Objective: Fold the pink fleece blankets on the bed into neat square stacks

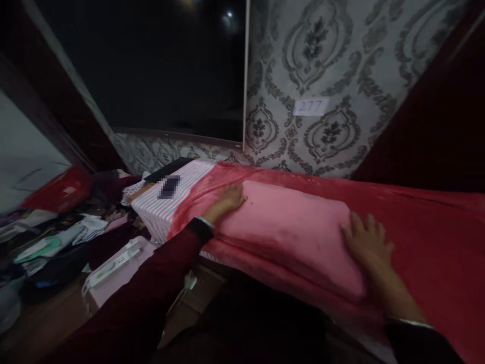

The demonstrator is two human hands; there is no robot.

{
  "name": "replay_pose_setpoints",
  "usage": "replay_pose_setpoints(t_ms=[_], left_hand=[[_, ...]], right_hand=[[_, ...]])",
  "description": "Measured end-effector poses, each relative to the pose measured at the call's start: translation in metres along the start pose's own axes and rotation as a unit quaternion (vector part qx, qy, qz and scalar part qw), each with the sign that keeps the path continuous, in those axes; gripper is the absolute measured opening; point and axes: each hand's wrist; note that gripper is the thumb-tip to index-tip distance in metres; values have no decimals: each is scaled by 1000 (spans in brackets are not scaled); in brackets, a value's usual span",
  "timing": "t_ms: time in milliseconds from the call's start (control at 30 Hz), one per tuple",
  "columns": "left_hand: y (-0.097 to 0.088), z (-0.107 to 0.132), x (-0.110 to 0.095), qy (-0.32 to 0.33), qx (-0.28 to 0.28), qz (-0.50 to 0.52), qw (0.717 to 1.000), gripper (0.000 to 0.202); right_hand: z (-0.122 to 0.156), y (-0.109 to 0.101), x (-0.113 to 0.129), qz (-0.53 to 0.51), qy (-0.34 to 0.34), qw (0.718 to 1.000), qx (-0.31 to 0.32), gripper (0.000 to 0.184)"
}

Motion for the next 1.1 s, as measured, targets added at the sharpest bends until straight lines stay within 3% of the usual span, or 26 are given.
replay_pose_setpoints(t_ms=[100,167,233,300,400,567,733,900,1100], left_hand=[[13,49,-36,136,-33,1,990,69],[31,87,-54,244,-30,1,969,67],[50,118,-62,284,-17,-13,959,65],[65,136,-63,281,-14,-28,959,65],[74,139,-61,275,-26,-38,960,66],[71,134,-45,262,-77,-34,961,66],[67,133,0,188,-114,-14,975,61],[61,131,46,126,-118,27,985,53],[60,131,69,128,-100,117,980,50]], right_hand=[[16,-32,58,-16,-63,997,40,62],[30,-37,95,-17,-118,989,89,56],[45,-32,119,-15,-132,983,125,54],[59,-26,128,-6,-125,984,129,54],[70,-22,125,4,-118,985,122,53],[82,-24,107,27,-94,989,107,53],[114,-26,86,34,-45,996,64,54],[141,-23,64,-28,-14,999,22,57],[150,-16,42,-114,-70,991,-13,59]])
Point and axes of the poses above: each hand's wrist, its own z-axis away from the middle knuckle, its own y-axis out of the palm, x = y × z, and after that the axes turned 13 degrees about -y, right-handed
